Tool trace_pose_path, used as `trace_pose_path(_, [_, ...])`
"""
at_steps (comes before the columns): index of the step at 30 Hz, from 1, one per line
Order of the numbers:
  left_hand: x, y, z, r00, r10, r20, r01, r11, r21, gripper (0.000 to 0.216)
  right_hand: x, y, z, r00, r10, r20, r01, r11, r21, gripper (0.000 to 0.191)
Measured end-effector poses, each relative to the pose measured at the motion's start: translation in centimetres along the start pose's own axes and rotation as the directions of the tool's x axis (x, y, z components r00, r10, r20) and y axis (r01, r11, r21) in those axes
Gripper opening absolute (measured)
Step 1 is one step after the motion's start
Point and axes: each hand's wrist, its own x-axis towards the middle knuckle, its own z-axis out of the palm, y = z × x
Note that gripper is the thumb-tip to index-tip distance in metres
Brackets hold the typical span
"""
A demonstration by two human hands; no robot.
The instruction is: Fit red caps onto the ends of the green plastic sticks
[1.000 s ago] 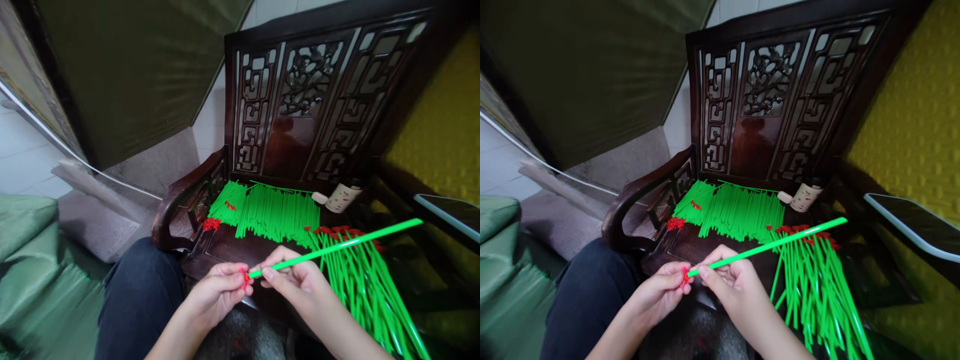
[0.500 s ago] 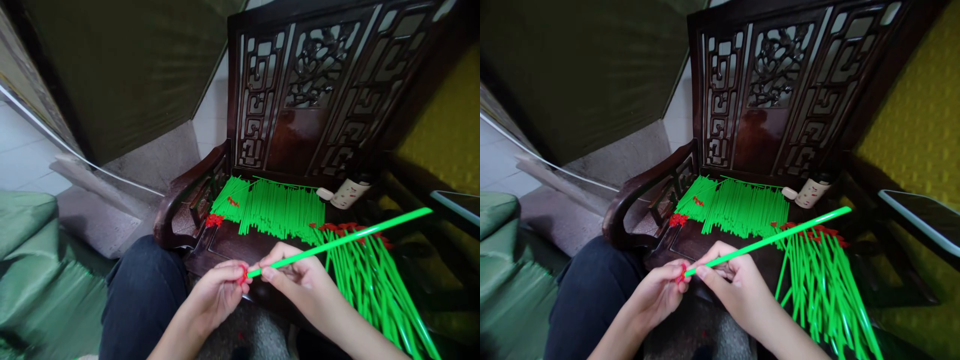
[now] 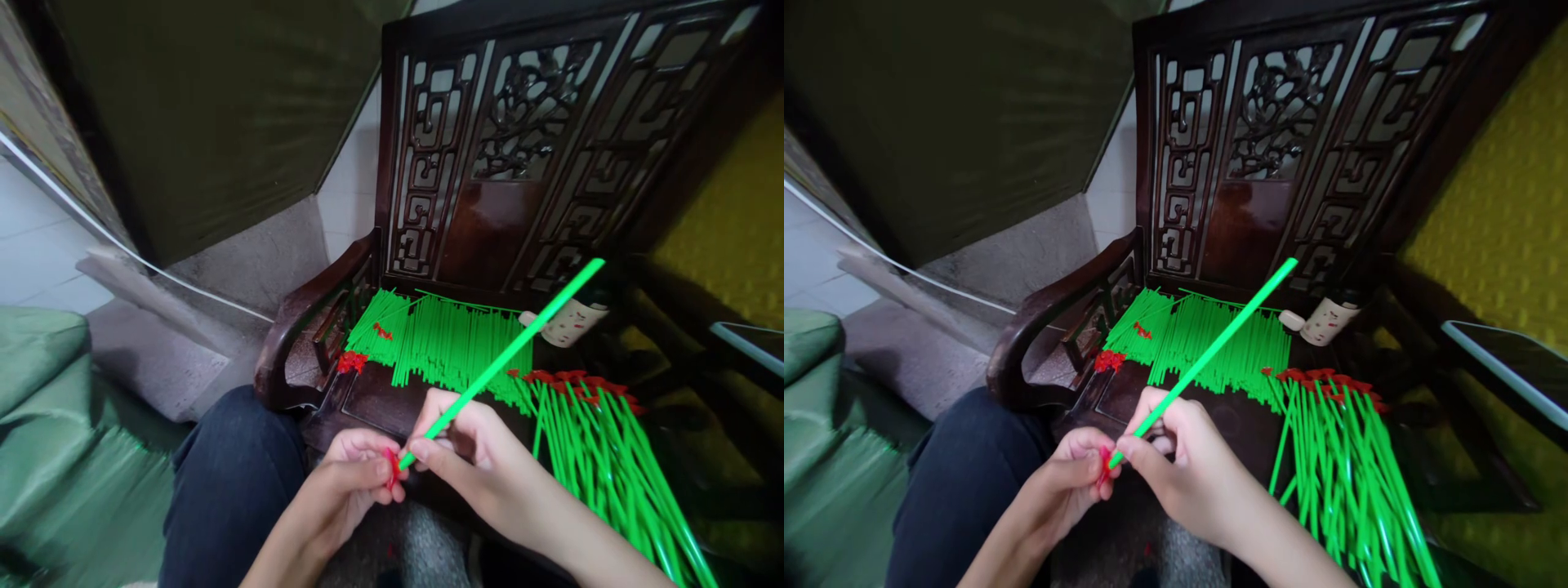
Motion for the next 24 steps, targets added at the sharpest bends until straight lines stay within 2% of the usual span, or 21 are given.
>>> trace_pose_path(10, [-0.4, 1.3, -0.4, 0.984, 0.178, -0.001, -0.178, 0.980, 0.093, 0.018, 1.2, 0.0, 1.4, 0.999, -0.020, -0.045, 0.021, 1.000, 0.023, 0.021])
trace_pose_path(17, [-0.7, 1.5, -0.7, 0.927, 0.374, 0.007, -0.369, 0.911, 0.182, 0.017, 1.7, 0.1, 2.2, 0.999, -0.032, -0.017, 0.035, 0.980, 0.198, 0.015])
trace_pose_path(20, [-0.6, 1.7, -1.0, 0.900, 0.432, 0.055, -0.432, 0.870, 0.237, 0.019, 1.7, 0.4, 2.6, 0.997, -0.062, -0.042, 0.069, 0.979, 0.191, 0.016])
trace_pose_path(24, [-0.5, 1.5, -1.2, 0.867, 0.488, 0.107, -0.496, 0.819, 0.288, 0.022, 1.3, 1.1, 3.0, 0.987, -0.101, -0.127, 0.114, 0.988, 0.101, 0.016])
